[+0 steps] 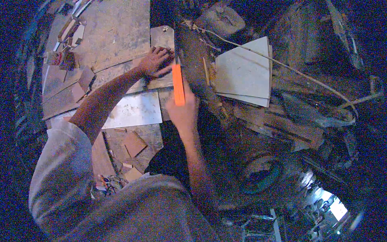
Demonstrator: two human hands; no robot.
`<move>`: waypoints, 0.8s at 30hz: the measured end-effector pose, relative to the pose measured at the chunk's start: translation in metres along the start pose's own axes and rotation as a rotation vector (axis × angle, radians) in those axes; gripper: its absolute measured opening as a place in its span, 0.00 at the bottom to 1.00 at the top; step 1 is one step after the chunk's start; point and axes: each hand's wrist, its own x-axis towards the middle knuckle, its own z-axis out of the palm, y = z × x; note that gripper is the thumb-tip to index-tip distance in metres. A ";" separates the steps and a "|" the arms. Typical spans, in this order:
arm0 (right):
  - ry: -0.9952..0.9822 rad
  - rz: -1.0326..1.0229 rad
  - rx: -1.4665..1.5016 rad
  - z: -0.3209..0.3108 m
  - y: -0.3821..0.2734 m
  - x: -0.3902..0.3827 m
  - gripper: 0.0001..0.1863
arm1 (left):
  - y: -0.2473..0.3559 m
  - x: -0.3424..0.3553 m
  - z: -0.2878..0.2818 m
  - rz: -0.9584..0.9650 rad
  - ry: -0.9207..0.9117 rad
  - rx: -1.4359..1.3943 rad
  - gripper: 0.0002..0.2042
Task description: Sawing a piece of wood and sanding wood scraps in a workshop.
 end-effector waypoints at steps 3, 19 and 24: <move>0.017 -0.002 0.033 0.004 -0.005 0.003 0.18 | 0.001 0.001 -0.001 0.012 0.013 0.002 0.27; -0.155 0.205 -0.004 -0.003 -0.035 0.024 0.21 | 0.002 -0.002 0.000 -0.020 -0.034 0.030 0.30; -0.088 0.093 0.035 -0.038 -0.049 -0.048 0.24 | -0.004 -0.019 -0.004 -0.039 -0.068 0.029 0.30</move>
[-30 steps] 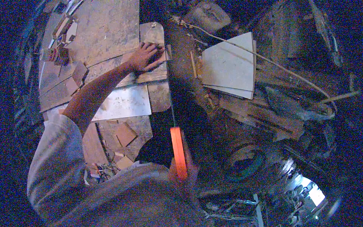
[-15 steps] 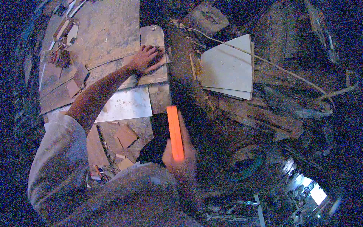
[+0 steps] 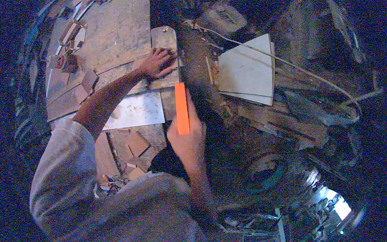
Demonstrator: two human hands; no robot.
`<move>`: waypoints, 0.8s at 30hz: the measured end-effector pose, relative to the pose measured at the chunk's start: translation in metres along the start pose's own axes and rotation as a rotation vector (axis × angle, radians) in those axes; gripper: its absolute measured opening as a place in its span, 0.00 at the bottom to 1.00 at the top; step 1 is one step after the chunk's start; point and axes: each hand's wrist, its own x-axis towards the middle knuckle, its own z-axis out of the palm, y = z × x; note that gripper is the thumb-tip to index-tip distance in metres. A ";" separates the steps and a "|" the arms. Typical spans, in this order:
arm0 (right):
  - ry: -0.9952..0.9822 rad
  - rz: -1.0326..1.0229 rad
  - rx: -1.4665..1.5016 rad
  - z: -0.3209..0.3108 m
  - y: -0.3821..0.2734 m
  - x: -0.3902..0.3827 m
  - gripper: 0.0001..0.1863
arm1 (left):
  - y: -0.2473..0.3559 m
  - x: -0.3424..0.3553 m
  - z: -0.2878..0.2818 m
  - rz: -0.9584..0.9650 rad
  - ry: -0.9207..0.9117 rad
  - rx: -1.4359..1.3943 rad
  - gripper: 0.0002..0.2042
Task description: Sawing a piece of wood and sanding wood scraps in a workshop.
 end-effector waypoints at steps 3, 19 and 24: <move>-0.031 -0.047 -0.062 -0.023 -0.011 -0.023 0.34 | 0.008 0.008 -0.002 0.009 0.020 -0.008 0.30; -0.060 0.158 -0.128 -0.036 -0.042 -0.031 0.27 | 0.009 0.010 -0.004 -0.025 -0.011 -0.035 0.30; -0.072 0.038 -0.055 0.006 0.005 0.024 0.34 | 0.007 0.007 -0.002 -0.024 -0.006 -0.046 0.30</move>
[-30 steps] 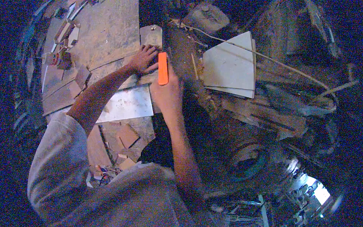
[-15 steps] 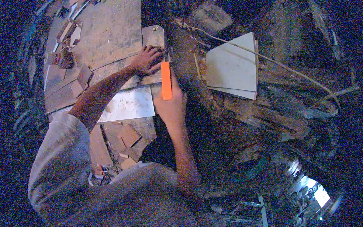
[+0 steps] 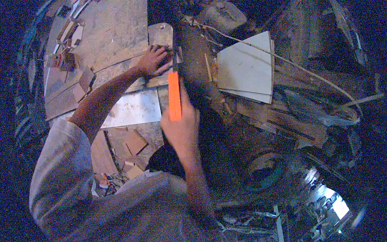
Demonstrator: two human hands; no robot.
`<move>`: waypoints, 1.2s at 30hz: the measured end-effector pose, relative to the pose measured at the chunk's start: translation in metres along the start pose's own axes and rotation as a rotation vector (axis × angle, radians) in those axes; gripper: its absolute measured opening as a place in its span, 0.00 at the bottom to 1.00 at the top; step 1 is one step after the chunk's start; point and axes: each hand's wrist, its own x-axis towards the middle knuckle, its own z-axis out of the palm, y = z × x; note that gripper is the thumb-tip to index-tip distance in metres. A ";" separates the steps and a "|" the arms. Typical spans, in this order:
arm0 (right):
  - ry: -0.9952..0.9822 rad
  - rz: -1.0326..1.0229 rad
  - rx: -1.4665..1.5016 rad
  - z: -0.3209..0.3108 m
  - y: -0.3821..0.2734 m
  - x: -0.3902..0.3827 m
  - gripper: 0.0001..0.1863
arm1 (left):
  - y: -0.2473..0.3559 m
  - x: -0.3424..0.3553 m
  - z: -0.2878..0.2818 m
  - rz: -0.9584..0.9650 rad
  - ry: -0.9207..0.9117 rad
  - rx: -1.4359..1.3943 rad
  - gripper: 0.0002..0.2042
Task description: Sawing a piece of wood and sanding wood scraps in a workshop.
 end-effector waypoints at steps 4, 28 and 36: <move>0.031 -0.021 -0.009 0.025 0.017 0.041 0.35 | 0.003 0.010 -0.004 0.025 0.031 0.029 0.31; 0.030 0.162 0.051 -0.051 -0.046 -0.083 0.28 | 0.002 0.002 0.003 -0.003 -0.009 0.004 0.30; -0.038 0.148 -0.027 -0.050 -0.040 -0.083 0.30 | 0.003 0.003 -0.001 -0.016 -0.008 0.054 0.28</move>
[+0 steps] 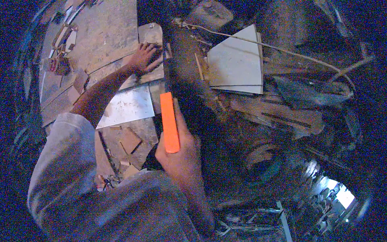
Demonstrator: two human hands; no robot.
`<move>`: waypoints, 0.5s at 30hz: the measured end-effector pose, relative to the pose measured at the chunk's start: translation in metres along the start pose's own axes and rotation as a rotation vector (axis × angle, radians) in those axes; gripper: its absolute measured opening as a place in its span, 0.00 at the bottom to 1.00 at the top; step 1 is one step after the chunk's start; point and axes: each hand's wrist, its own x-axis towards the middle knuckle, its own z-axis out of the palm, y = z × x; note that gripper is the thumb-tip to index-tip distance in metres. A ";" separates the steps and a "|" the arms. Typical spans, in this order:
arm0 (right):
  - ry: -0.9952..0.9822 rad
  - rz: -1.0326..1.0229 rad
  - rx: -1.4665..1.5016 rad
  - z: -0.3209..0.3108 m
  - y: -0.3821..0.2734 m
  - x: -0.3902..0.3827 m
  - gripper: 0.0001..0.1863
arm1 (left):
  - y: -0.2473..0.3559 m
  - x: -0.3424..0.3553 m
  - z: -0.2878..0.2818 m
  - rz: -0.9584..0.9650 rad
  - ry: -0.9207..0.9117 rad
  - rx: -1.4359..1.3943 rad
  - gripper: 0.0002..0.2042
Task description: Sawing a piece of wood and sanding wood scraps in a workshop.
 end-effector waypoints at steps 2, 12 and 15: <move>0.019 0.020 0.089 -0.001 0.016 -0.009 0.29 | 0.000 0.000 -0.001 0.019 0.031 -0.016 0.28; -0.236 0.680 -0.032 -0.006 -0.015 -0.036 0.27 | -0.008 -0.005 0.006 0.019 0.009 0.019 0.28; 0.020 0.085 -0.048 0.011 0.056 -0.071 0.26 | -0.003 0.005 0.006 0.051 0.049 0.000 0.28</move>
